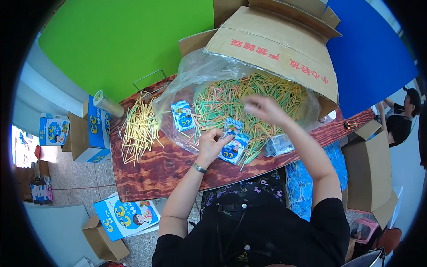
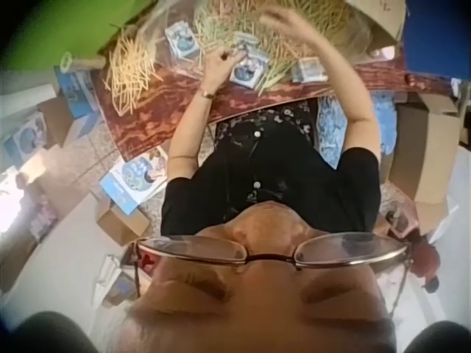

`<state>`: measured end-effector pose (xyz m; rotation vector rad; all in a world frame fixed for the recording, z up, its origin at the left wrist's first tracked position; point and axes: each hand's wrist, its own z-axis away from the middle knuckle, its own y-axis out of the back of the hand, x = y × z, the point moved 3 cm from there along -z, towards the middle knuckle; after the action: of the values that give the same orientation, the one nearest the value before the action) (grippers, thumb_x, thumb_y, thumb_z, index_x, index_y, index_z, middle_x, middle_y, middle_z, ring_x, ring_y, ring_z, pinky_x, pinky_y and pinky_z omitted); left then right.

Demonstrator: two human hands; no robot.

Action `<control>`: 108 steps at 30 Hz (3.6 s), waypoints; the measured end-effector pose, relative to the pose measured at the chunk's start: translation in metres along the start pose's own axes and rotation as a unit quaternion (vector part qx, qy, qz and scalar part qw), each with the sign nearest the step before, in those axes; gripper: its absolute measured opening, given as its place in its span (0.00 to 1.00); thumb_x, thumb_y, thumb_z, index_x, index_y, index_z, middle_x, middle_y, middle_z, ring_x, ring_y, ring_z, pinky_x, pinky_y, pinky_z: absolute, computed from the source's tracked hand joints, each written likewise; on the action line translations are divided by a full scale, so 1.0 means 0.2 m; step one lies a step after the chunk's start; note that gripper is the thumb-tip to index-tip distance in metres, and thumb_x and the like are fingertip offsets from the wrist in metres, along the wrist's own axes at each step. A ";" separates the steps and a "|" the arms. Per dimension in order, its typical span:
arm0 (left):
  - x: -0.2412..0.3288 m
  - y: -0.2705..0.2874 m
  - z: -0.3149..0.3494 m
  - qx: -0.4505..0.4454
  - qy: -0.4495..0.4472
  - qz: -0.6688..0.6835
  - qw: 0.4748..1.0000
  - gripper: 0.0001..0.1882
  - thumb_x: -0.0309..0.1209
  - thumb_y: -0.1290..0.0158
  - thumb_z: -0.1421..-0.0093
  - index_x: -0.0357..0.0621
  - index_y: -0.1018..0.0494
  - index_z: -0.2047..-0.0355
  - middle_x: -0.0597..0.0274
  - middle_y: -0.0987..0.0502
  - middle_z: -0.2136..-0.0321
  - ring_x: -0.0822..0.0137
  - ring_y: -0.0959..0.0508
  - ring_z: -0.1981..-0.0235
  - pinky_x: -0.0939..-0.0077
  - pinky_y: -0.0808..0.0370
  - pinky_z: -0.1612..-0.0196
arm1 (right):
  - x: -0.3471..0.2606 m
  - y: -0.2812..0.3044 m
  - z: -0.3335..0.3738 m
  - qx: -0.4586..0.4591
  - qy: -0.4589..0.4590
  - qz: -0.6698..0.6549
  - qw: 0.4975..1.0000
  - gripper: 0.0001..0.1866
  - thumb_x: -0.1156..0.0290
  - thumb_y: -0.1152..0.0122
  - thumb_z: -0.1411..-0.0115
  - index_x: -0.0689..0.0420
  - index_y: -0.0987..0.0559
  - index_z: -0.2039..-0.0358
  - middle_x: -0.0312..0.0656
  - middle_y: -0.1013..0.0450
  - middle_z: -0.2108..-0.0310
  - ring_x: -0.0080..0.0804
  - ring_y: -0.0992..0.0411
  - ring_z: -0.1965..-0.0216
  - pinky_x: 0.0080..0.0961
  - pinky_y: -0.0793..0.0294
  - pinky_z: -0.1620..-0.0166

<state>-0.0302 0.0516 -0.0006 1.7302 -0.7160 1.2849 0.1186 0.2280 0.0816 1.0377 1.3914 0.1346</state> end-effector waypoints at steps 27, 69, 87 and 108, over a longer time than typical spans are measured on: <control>0.09 -0.02 0.06 0.022 -0.034 0.002 0.999 0.13 0.33 0.34 0.49 0.38 0.26 0.76 0.65 0.25 0.80 0.76 0.28 0.78 0.78 0.31 0.74 | 0.26 0.27 -0.18 -0.034 -0.091 0.256 0.962 0.14 0.64 0.55 0.32 0.61 0.31 0.55 0.50 0.28 0.59 0.41 0.29 0.59 0.36 0.31 0.56; 0.24 0.03 0.08 0.089 -0.141 -0.058 0.984 0.11 0.26 0.33 0.52 0.38 0.24 0.71 0.59 0.21 0.77 0.68 0.21 0.77 0.75 0.27 0.75 | -0.54 0.23 0.09 -0.361 -0.080 0.071 0.926 0.15 0.59 0.52 0.31 0.61 0.31 0.65 0.41 0.28 0.78 0.29 0.23 0.75 0.32 0.25 0.74; 0.30 0.05 0.08 0.115 -0.289 -0.129 0.942 0.11 0.22 0.37 0.53 0.39 0.24 0.67 0.55 0.22 0.73 0.58 0.21 0.73 0.67 0.25 0.71 | -0.75 0.10 -0.06 -0.404 0.057 0.432 0.804 0.20 0.56 0.37 0.43 0.63 0.27 0.64 0.53 0.24 0.74 0.54 0.24 0.67 0.45 0.24 0.64; -0.07 0.28 -0.01 0.070 0.001 0.197 0.978 0.09 0.29 0.49 0.35 0.37 0.24 0.58 0.67 0.21 0.68 0.81 0.25 0.70 0.84 0.28 0.67 | -0.28 -0.17 0.13 -0.031 0.122 0.183 0.975 0.29 0.63 0.33 0.47 0.51 0.30 0.45 0.45 0.25 0.65 0.44 0.23 0.67 0.38 0.23 0.66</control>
<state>-0.0820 0.0254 0.0021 1.7539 -1.0254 1.6366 0.1095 0.1593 0.0959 1.2489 1.3909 0.5897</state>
